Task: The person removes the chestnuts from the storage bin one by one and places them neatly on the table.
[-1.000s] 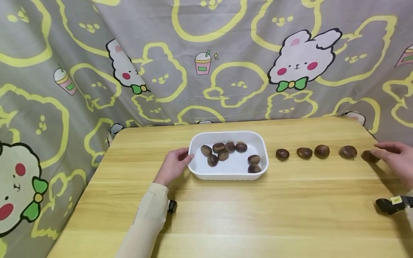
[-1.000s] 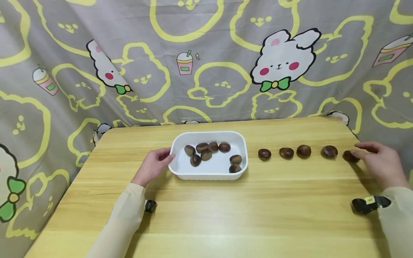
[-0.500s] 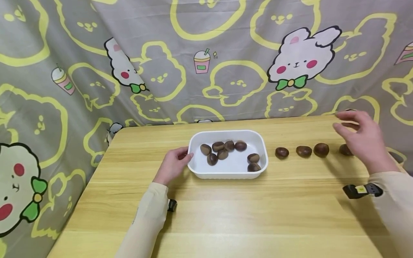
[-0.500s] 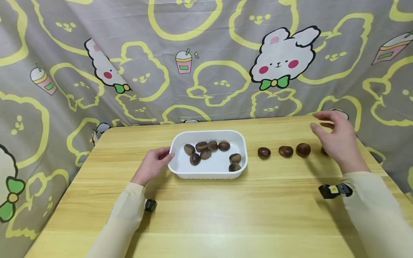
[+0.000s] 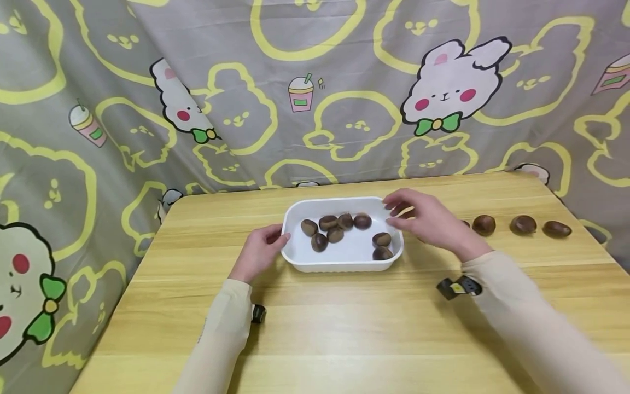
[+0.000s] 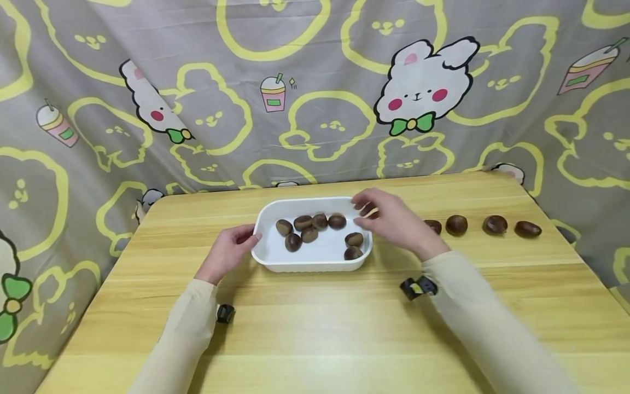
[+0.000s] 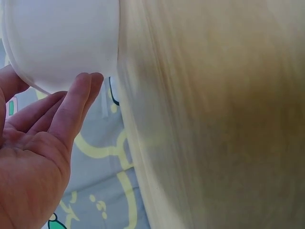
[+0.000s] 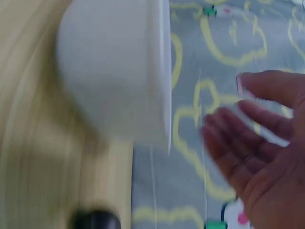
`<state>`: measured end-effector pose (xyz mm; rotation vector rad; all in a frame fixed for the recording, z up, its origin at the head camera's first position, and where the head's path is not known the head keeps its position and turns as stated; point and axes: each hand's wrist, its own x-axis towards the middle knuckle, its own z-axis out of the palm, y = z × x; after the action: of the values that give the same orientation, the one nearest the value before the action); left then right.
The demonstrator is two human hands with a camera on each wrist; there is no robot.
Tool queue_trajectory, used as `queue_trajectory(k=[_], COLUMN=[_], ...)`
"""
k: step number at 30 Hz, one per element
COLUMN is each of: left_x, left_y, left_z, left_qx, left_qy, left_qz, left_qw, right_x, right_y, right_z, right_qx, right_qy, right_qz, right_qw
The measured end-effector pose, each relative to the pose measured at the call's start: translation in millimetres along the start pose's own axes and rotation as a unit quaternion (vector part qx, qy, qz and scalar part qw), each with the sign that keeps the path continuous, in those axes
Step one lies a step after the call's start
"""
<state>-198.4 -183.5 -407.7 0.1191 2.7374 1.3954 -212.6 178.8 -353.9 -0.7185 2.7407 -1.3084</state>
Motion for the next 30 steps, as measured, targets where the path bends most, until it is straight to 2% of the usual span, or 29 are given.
queue_trajectory(k=[7, 14, 18, 23, 30], left_x=[-0.7, 0.2, -0.7, -1.1, -0.7], left_y=[1.0, 1.2, -0.5, -1.0, 0.2], left_z=[0.0, -0.6, 0.8, 2.6, 2.2], left_qx=[-0.002, 0.002, 0.001, -0.002, 0.001], left_qy=[-0.003, 0.0, 0.002, 0.003, 0.004], left_qz=[0.005, 0.006, 0.004, 0.003, 0.008], left_qw=[1.0, 1.0, 1.0, 1.0, 1.0], right_x=[26.5, 43.7, 51.3, 53.9, 57.4], right_y=[-24, -30, -28, -25, -27], right_z=[45, 82, 101, 114, 123], right_qx=[-0.004, -0.011, 0.019, 0.057, 0.016], right_qy=[-0.08, -0.127, -0.134, -0.125, -0.123], right_qz=[-0.017, -0.038, -0.017, 0.0, -0.005], right_qw=[0.9967, 0.9911, 0.9906, 0.9905, 0.9923])
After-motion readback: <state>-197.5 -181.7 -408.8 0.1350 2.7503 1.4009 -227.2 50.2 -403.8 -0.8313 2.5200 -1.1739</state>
